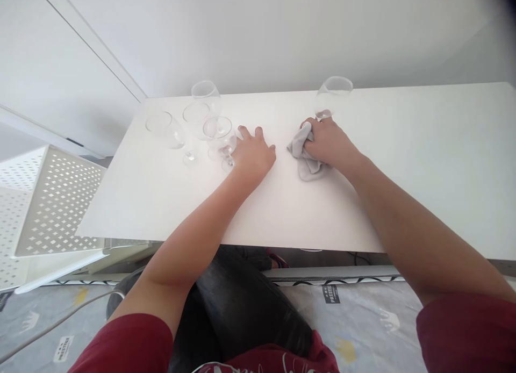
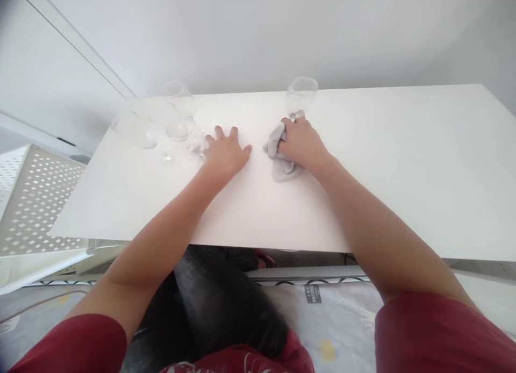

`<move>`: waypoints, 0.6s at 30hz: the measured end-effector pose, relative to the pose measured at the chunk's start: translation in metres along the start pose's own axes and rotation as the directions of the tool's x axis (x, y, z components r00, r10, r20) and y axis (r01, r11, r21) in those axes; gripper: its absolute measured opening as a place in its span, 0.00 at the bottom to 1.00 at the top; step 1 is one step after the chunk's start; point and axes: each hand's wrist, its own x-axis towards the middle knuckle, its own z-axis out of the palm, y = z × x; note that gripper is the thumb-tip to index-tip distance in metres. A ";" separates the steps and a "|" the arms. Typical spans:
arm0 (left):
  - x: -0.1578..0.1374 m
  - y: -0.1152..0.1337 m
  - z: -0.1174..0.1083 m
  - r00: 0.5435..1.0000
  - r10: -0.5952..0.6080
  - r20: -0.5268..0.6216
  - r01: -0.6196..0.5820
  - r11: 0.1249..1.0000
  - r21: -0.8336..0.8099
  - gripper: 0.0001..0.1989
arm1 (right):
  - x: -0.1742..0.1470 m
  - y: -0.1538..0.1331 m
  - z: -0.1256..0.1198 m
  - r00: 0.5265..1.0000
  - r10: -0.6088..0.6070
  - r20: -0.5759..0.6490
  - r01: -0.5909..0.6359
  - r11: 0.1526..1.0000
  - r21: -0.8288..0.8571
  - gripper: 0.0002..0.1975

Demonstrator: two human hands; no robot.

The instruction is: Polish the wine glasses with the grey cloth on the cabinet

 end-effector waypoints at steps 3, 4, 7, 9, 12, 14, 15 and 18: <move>0.000 -0.001 0.000 1.000 -0.015 0.021 0.016 0.999 -0.029 0.35 | 0.000 -0.001 0.000 1.000 0.003 0.008 -0.004 1.000 0.017 0.24; 0.001 -0.001 0.001 0.999 -0.018 0.028 0.019 0.999 -0.041 0.36 | 0.000 -0.001 -0.001 1.000 0.003 0.005 -0.003 1.000 0.023 0.24; 0.002 -0.003 0.001 0.999 -0.025 0.047 0.029 0.997 -0.074 0.39 | -0.001 -0.003 -0.002 1.000 0.018 0.006 -0.019 0.999 0.029 0.22; 0.003 -0.003 0.000 0.998 -0.034 0.054 0.038 0.995 -0.087 0.41 | -0.001 -0.002 -0.003 0.998 0.068 0.005 -0.068 0.997 0.032 0.20; 0.004 -0.005 0.000 0.998 -0.041 0.054 0.046 0.994 -0.097 0.42 | 0.002 0.006 0.000 0.988 0.145 -0.044 -0.142 0.988 0.061 0.20; 0.005 -0.006 0.001 0.997 -0.041 0.062 0.046 0.994 -0.098 0.43 | 0.005 0.016 0.003 0.977 0.192 -0.097 -0.184 0.979 0.082 0.23; 0.005 -0.006 0.002 0.997 -0.040 0.067 0.046 0.994 -0.096 0.43 | 0.007 0.021 0.005 0.969 0.217 -0.122 -0.206 0.974 0.094 0.24; 0.007 -0.005 0.004 0.996 -0.041 0.078 0.046 0.996 -0.070 0.43 | 0.013 0.033 0.010 0.948 0.275 -0.157 -0.251 0.955 0.155 0.25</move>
